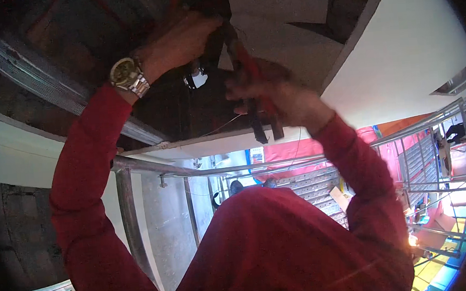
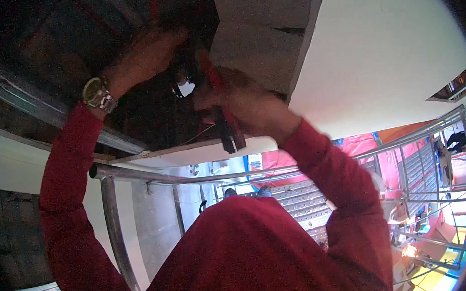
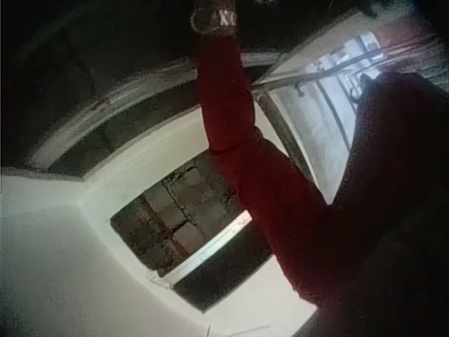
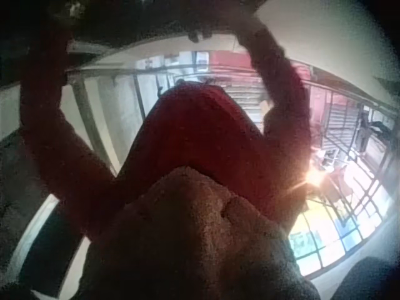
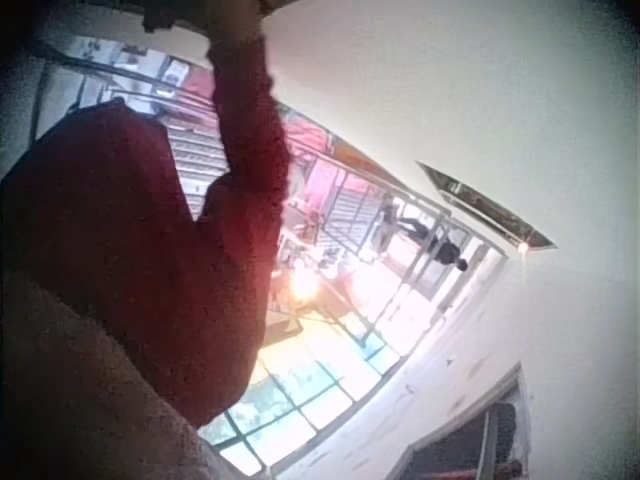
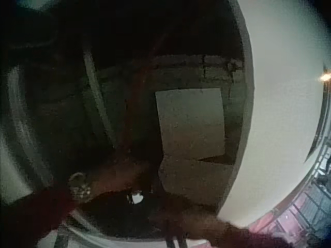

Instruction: The person stands on a scaffold and uses pliers to strip insulation from wires and twist them together inside a ceiling fixture box.

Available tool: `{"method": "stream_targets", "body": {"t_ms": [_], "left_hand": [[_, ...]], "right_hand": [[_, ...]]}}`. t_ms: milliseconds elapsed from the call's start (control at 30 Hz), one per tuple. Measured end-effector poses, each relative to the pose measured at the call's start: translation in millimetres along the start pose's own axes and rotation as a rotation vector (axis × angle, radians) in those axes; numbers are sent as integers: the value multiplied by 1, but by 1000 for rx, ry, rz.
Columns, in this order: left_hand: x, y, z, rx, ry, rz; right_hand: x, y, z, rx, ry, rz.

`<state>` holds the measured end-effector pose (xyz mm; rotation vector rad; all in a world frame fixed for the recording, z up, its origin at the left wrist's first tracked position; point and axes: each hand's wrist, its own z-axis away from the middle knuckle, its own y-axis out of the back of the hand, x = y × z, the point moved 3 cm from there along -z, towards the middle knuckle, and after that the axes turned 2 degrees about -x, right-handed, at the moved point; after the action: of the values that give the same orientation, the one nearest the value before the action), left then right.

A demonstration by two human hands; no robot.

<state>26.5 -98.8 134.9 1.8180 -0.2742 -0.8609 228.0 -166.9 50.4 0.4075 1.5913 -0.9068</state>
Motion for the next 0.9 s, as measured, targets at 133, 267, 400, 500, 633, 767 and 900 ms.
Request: {"method": "stream_targets", "body": {"t_ms": [133,267,400,500,633,767,900], "left_hand": [[-2,29,-22,-245,208,402],[-38,47,-19,64,114,240],[-28,97,-34,-347,319,493],[-42,93,-35,-411,183,617],[-56,77,-44,-348,133,565],[-48,84,-52,-436,226,701],[-51,86,-41,-426,201,691]], "right_hand": [[44,4,10,302,332,211],[39,7,9,386,604,668],[20,6,-4,541,778,982],[7,10,-15,582,864,1043],[5,21,-30,735,897,1309],[6,33,-35,854,887,1374],[0,33,-41,950,876,1429]]}}
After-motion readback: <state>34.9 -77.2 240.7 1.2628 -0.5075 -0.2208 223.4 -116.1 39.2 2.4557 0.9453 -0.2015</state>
